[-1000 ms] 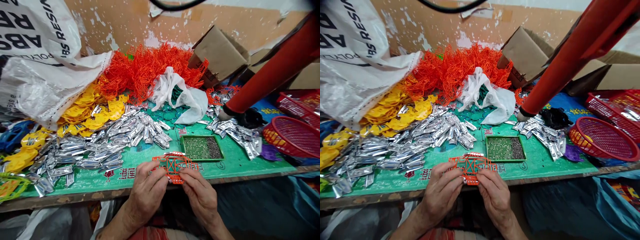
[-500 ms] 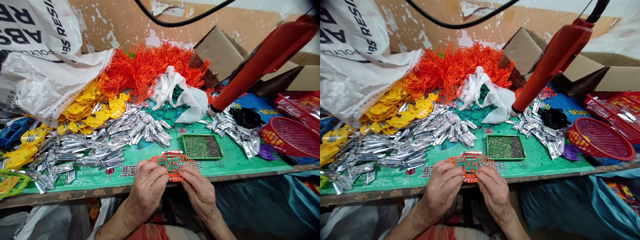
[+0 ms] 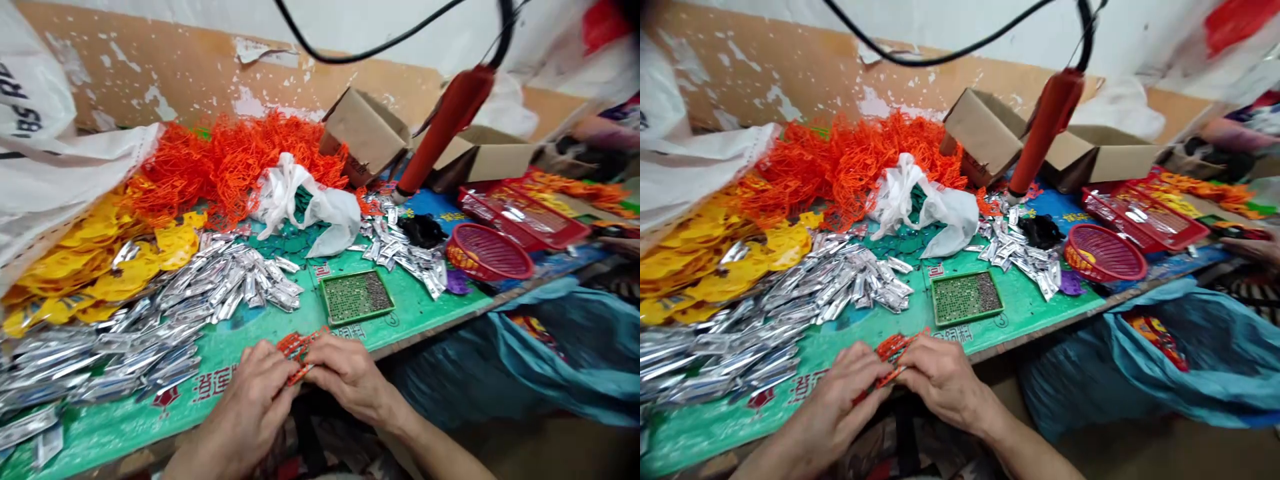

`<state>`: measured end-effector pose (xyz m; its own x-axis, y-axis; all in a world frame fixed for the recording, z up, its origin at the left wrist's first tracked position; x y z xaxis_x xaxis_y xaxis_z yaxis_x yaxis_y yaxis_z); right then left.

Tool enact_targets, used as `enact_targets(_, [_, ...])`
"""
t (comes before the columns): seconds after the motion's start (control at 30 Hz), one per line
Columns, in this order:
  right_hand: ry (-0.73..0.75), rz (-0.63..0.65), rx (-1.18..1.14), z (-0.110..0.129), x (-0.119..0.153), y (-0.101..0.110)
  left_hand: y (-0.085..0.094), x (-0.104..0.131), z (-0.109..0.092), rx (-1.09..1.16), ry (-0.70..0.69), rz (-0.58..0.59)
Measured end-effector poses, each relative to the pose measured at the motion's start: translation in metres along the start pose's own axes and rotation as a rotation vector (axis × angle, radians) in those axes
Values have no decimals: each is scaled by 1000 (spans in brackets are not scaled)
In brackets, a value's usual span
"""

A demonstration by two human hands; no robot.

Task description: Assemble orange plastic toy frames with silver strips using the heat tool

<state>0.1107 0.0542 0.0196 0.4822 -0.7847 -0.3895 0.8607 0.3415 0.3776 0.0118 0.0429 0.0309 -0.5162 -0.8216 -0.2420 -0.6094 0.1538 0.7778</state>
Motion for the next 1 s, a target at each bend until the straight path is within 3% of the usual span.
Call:
enact_targets(0.13, [-154, -37, -134, -18, -8, 1, -9, -11, 13, 254, 51, 125])
enact_targets(0.3, [-411, -101, -403, -50, -12, 1, -28, -5, 40, 472, 408, 301])
enact_targets(0.4, [-514, -108, -503, -63, -12, -4, -37, -1, 45, 562, 547, 382])
enact_targets(0.57, [-481, -88, -474, -62, -12, -9, -46, -4, 46, 668, 623, 403])
enact_targets(0.63, [-385, -69, -333, -49, -14, 2, -49, -2, 47, 786, 669, 379])
enact_targets(0.67, [-326, -100, -237, -41, -15, 18, -51, 0, 48, 845, 701, 366])
enact_targets(0.73, [-215, -302, -41, -24, -14, 74, -55, 7, 53, 925, 776, 348])
enact_targets(0.83, [-8, -1001, 219, 9, 13, 204, -58, 15, 61, 982, 855, 297])
enact_targets(0.87, [99, -1181, 286, 20, 21, 237, -59, 16, 63, 1000, 855, 274])
enact_targets(0.9, [164, -1247, 289, 22, 17, 264, -58, 15, 63, 1016, 848, 249])
enact_targets(0.93, [197, -1216, 178, 16, 3, 285, -58, 14, 63, 1030, 840, 222])
enact_targets(1.0, [146, -986, -144, -8, -45, 306, -58, 11, 61, 1067, 835, 175])
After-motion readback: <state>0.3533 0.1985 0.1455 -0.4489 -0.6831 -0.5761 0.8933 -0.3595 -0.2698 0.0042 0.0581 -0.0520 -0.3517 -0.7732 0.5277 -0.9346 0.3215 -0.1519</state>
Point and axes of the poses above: each hand's wrist, its own x-axis away from the middle knuckle, its own y-axis out of the back of the hand, z = x × y, the point moved 10 cm from there along -x, towards the middle knuckle, and after that the axes turned 6 degrees about -x, right-handed, at the moved point
